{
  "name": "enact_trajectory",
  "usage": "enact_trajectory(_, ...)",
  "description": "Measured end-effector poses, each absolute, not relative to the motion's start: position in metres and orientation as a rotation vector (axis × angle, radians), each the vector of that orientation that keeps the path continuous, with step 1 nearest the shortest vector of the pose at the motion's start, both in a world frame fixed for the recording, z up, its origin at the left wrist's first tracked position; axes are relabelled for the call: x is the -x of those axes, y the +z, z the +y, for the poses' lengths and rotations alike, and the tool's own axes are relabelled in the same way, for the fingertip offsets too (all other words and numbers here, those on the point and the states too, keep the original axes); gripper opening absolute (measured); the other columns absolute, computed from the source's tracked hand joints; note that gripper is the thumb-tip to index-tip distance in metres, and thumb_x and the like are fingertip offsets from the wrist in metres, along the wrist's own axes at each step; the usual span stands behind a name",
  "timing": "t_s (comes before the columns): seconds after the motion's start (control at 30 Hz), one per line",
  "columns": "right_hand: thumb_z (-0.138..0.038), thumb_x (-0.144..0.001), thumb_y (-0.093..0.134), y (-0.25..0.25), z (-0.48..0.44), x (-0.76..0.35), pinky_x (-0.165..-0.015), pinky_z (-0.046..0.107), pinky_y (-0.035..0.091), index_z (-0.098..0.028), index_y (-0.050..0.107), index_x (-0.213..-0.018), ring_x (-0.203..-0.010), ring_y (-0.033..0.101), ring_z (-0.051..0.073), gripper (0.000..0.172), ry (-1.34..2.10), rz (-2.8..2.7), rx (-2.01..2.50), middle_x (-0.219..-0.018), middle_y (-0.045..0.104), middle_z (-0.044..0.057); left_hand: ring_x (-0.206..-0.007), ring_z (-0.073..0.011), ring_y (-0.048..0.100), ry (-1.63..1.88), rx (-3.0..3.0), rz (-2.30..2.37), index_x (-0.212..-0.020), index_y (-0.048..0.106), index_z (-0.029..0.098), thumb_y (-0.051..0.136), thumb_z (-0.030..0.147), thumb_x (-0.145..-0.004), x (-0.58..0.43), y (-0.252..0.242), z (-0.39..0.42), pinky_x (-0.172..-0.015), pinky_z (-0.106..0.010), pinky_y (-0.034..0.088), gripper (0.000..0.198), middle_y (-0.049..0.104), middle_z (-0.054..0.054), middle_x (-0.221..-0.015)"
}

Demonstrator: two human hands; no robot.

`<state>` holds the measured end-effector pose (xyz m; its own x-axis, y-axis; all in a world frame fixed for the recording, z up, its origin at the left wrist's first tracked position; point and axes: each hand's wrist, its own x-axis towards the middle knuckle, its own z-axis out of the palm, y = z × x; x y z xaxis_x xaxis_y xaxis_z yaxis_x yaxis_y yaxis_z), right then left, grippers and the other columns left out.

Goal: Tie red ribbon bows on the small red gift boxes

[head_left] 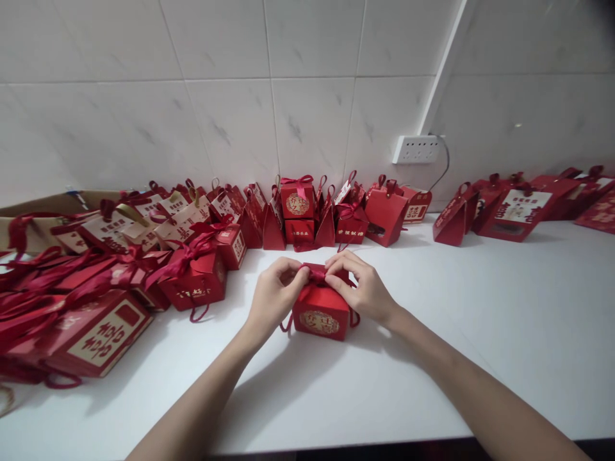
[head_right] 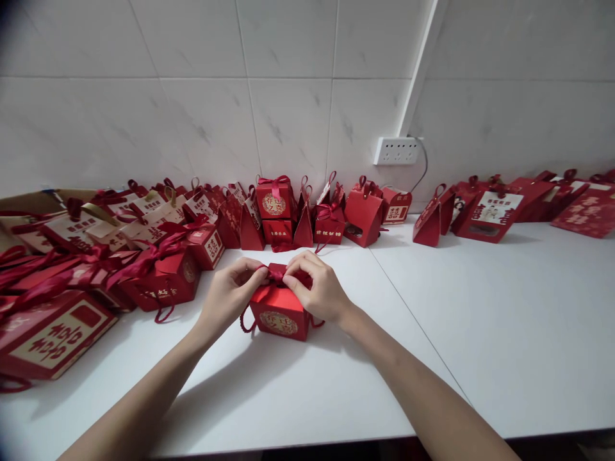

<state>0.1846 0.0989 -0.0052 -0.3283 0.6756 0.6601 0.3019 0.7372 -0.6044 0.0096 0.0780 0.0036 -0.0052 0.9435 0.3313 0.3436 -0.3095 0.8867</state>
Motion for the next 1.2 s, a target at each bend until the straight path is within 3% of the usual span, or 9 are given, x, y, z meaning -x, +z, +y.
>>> enact_trajectory(0.63, -0.018, -0.080, 0.054, -0.0101, 0.1083, -0.1905, -0.076, 0.035, 0.046, -0.019, 0.053, -0.066, -0.083, 0.058, 0.018, 0.014, 0.608, -1.885, 0.661, -0.083, 0.060, 0.006, -0.073, -0.0144, 0.059, 1.327, -1.717, 1.489, -0.073, 0.059, 0.017, 0.053, 0.027, -0.079, -0.0134, 0.0010, 0.0781, -0.072, -0.027, 0.047, 0.014, 0.065, -0.002, -0.077)
enact_trajectory(0.83, -0.018, -0.078, 0.057, -0.0115, 0.1059, -0.1847, -0.076, 0.034, 0.046, -0.019, 0.056, -0.069, -0.081, 0.058, 0.017, 0.009, 0.582, -1.860, 0.663, -0.081, 0.060, 0.005, -0.078, -0.0154, 0.059, 1.315, -1.848, 1.400, -0.078, 0.059, 0.018, 0.064, 0.032, -0.072, -0.0173, -0.0005, 0.0771, -0.074, -0.028, 0.046, 0.016, 0.063, -0.001, -0.082)
enact_trajectory(1.2, -0.018, -0.076, 0.054, -0.0117, 0.1092, -0.1893, -0.075, 0.035, 0.047, -0.019, 0.054, -0.068, -0.083, 0.059, 0.019, 0.008, 0.656, -1.859, 0.653, -0.082, 0.060, 0.006, -0.077, -0.0148, 0.056, 1.322, -1.896, 1.415, -0.073, 0.058, 0.019, 0.058, 0.024, -0.076, -0.0154, -0.0055, 0.0815, -0.075, -0.029, 0.045, 0.005, 0.061, -0.001, -0.081)
